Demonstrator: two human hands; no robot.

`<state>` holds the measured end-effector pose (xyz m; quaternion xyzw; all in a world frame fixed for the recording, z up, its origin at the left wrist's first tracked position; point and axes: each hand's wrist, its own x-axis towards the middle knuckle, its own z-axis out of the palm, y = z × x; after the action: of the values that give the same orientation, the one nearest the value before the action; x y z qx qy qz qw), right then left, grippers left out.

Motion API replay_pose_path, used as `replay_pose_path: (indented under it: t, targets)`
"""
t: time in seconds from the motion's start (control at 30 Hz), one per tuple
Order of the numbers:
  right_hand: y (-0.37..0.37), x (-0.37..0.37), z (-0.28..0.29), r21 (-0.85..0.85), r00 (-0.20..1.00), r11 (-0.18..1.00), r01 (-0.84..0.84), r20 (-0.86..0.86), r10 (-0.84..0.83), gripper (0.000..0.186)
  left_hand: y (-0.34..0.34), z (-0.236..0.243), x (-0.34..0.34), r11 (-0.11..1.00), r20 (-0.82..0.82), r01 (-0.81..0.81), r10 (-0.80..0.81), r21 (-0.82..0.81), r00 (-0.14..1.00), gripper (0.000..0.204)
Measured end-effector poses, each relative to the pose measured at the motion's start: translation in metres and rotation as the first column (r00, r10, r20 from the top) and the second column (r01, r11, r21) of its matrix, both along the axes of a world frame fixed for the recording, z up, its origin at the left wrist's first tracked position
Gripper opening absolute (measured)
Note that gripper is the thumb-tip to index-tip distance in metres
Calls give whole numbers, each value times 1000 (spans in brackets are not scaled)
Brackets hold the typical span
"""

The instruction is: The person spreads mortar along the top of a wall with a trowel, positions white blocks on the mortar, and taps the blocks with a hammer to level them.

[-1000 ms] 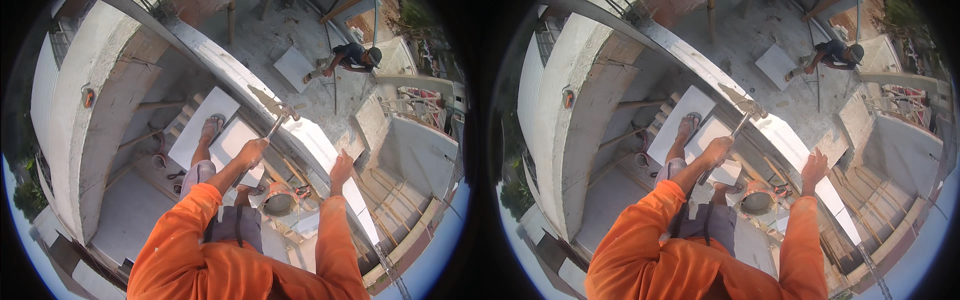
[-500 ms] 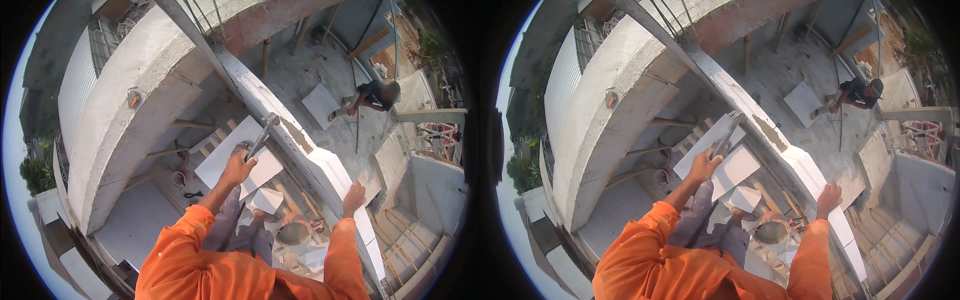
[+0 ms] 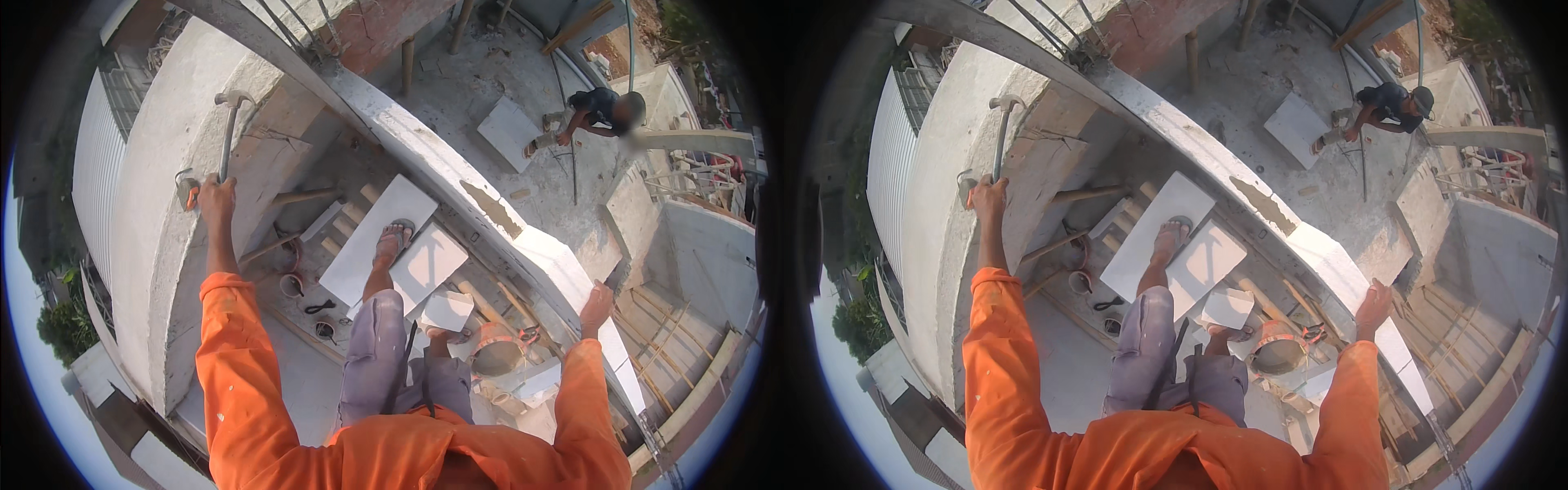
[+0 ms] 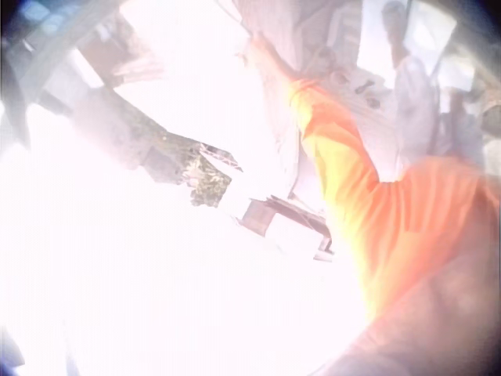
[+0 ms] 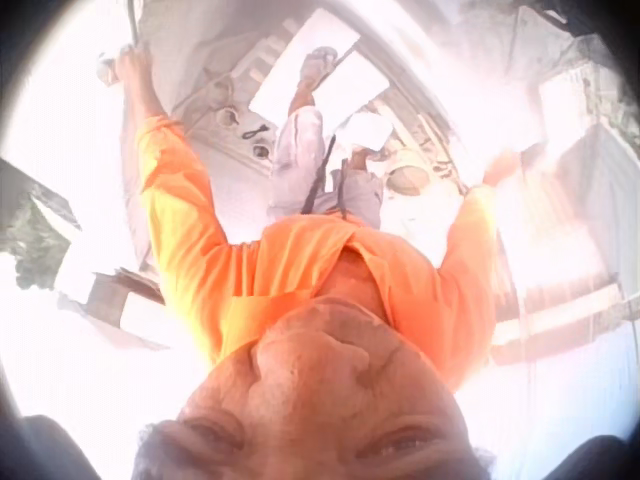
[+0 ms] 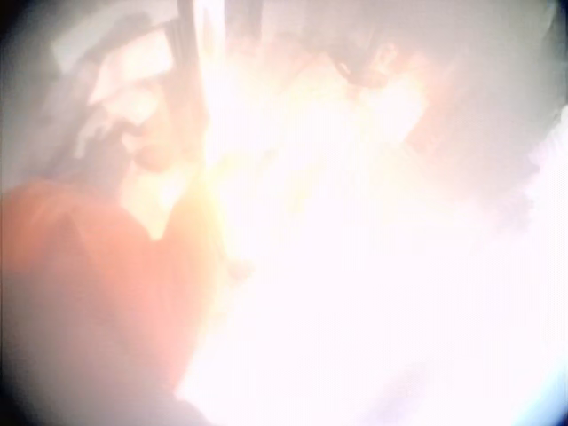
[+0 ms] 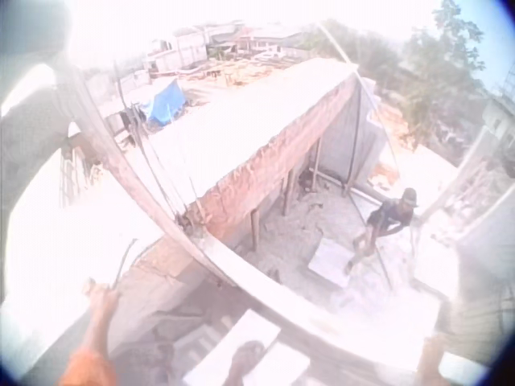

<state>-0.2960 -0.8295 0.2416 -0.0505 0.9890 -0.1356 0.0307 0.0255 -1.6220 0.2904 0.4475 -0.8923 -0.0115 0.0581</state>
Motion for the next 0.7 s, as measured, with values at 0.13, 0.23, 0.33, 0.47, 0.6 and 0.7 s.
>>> replay_pose_path:
  t: [0.13, 0.23, 0.33, 0.47, 0.6, 0.7]
  targets:
    - [6, -5, 4, 118, 998, 991, -63, -9, 64, 30, -50, 22, -46, 976, 114, -181, 167, 121, 979, 29]
    - [0, 1, 1, 111, 999, 993, -31, -41, 35, 30, -74, 28, -47, 981, 295, -187, 164, 49, 941, 33]
    - [4, 2, 5, 55, 999, 998, -44, -13, 45, 29, -72, 23, -37, 970, 308, -232, 242, -68, 920, 35]
    - [17, 5, 2, 33, 997, 999, -26, -72, 28, 29, -7, 27, -40, 914, 260, -385, 406, -129, 876, 38]
    - [-10, 4, 4, 146, 1000, 989, -4, -25, 8, 32, 89, 2, 38, 995, 144, -97, 101, -35, 984, 38]
    - [-15, 4, 8, 230, 997, 972, 46, -66, -31, 34, 221, -12, 91, 946, 301, -33, -69, 322, 951, 29]
